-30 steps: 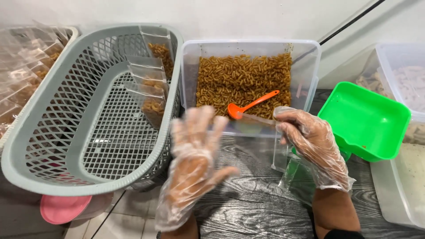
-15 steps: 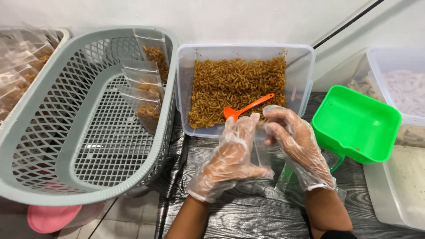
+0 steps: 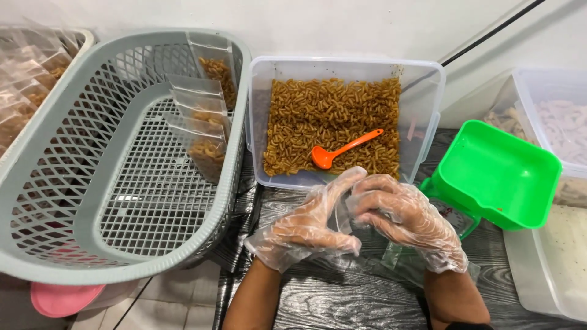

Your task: Scooping dried food items from a large container into small plastic bags and weighing them on a scale for packaging.

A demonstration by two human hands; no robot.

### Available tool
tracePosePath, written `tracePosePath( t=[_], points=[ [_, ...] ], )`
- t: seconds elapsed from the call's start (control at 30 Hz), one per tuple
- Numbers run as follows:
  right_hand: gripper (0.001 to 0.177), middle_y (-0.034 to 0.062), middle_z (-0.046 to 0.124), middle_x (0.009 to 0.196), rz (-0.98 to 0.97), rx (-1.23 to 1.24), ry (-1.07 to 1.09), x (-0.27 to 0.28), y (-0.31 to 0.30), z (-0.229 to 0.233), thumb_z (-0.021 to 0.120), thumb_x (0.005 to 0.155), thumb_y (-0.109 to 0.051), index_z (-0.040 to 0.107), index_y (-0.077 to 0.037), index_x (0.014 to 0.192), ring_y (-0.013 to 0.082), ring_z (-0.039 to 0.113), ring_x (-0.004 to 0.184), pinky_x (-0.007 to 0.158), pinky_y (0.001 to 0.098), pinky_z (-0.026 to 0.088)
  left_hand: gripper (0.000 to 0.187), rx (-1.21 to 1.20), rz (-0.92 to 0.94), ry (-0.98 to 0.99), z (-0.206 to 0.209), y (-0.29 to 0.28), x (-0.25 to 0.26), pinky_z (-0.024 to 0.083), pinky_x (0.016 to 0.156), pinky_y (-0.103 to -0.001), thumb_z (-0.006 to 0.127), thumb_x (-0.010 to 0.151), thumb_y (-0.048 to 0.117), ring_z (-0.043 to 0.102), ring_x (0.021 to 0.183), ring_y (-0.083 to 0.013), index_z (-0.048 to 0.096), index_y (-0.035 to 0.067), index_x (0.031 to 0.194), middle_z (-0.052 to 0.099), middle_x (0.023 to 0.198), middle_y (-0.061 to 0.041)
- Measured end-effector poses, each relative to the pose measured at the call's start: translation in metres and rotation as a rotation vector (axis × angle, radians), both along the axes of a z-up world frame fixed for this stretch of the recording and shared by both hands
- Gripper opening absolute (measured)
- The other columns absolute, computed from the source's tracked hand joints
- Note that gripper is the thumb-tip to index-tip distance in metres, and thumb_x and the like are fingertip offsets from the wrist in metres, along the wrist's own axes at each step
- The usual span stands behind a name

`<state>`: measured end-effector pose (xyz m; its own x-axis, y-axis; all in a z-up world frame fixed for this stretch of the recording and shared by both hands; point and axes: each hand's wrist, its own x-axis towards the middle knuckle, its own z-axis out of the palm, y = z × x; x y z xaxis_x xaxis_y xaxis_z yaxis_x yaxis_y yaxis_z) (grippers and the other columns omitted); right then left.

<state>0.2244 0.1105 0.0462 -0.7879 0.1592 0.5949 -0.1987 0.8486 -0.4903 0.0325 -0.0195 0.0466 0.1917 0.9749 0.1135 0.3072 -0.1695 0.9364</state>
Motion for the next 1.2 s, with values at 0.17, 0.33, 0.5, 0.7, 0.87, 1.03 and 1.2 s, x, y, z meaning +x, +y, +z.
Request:
tracePosePath(
  t=[0.17, 0.33, 0.5, 0.7, 0.87, 1.03, 1.2],
  points=[
    [0.020, 0.0139, 0.072, 0.090, 0.144, -0.098, -0.133, -0.004, -0.001, 0.001, 0.063, 0.100, -0.028, 0.068, -0.010, 0.102, 0.0411, 0.074, 0.078, 0.060, 0.0466, 0.061, 0.104, 0.037, -0.103, -0.096, -0.016, 0.005, -0.004, 0.019, 0.122, -0.058, 0.077, 0.076, 0.048, 0.023, 0.152, -0.0409, 0.025, 0.015, 0.160, 0.026, 0.164, -0.018],
    [0.018, 0.0106, 0.075, 0.089, 0.130, -0.176, -0.193, -0.007, 0.007, -0.012, 0.062, 0.099, -0.023, 0.074, -0.014, 0.109, 0.0375, 0.074, 0.074, 0.064, 0.0434, 0.061, 0.101, 0.066, -0.153, -0.151, -0.028, 0.014, -0.006, 0.017, 0.123, -0.057, 0.070, 0.085, 0.048, 0.018, 0.153, -0.0425, 0.018, 0.012, 0.163, 0.017, 0.167, -0.022],
    [0.030, 0.0149, 0.072, 0.083, 0.149, -0.169, -0.213, -0.014, 0.001, 0.009, 0.060, 0.100, -0.023, 0.071, -0.013, 0.125, 0.0403, 0.073, 0.072, 0.062, 0.0471, 0.059, 0.095, 0.039, -0.144, -0.297, -0.020, 0.012, -0.010, 0.025, 0.122, -0.046, 0.075, 0.085, 0.036, 0.035, 0.147, -0.0301, 0.024, 0.009, 0.161, 0.039, 0.159, -0.016],
    [0.023, 0.0081, 0.071, 0.075, 0.043, -0.223, -0.160, -0.011, 0.010, -0.010, 0.062, 0.099, -0.030, 0.078, -0.015, 0.106, 0.0310, 0.071, 0.064, 0.060, 0.0412, 0.058, 0.115, -0.090, -0.115, -0.361, -0.011, 0.013, -0.012, 0.027, 0.117, -0.049, 0.083, 0.074, 0.034, 0.025, 0.143, -0.0336, 0.011, 0.017, 0.162, 0.022, 0.159, -0.015],
    [0.025, 0.0011, 0.070, 0.068, -0.083, -0.249, -0.154, -0.005, 0.013, -0.007, 0.063, 0.097, -0.036, 0.077, -0.019, 0.086, 0.0266, 0.069, 0.055, 0.056, 0.0378, 0.056, 0.128, -0.155, -0.122, -0.111, 0.007, 0.008, -0.011, 0.008, 0.122, -0.060, 0.080, 0.071, 0.046, 0.004, 0.152, -0.0494, -0.006, 0.024, 0.163, -0.004, 0.169, -0.022],
    [0.022, 0.0047, 0.073, 0.069, -0.094, -0.322, -0.176, 0.002, 0.021, -0.014, 0.062, 0.098, -0.029, 0.080, -0.017, 0.099, 0.0202, 0.065, 0.056, 0.059, 0.0360, 0.057, 0.106, -0.125, -0.200, -0.127, -0.009, 0.014, -0.021, 0.002, 0.122, -0.061, 0.072, 0.083, 0.036, 0.005, 0.153, -0.0441, 0.006, 0.016, 0.164, 0.004, 0.169, -0.023],
    [0.024, 0.0097, 0.075, 0.078, -0.070, -0.246, -0.141, -0.003, 0.018, -0.007, 0.061, 0.099, -0.029, 0.079, -0.014, 0.106, 0.0241, 0.071, 0.062, 0.062, 0.0383, 0.058, 0.088, 0.031, -0.227, -0.199, -0.034, 0.018, -0.012, 0.006, 0.125, -0.052, 0.067, 0.093, 0.032, 0.009, 0.156, -0.0368, 0.017, 0.012, 0.163, 0.013, 0.169, -0.020]
  ],
)
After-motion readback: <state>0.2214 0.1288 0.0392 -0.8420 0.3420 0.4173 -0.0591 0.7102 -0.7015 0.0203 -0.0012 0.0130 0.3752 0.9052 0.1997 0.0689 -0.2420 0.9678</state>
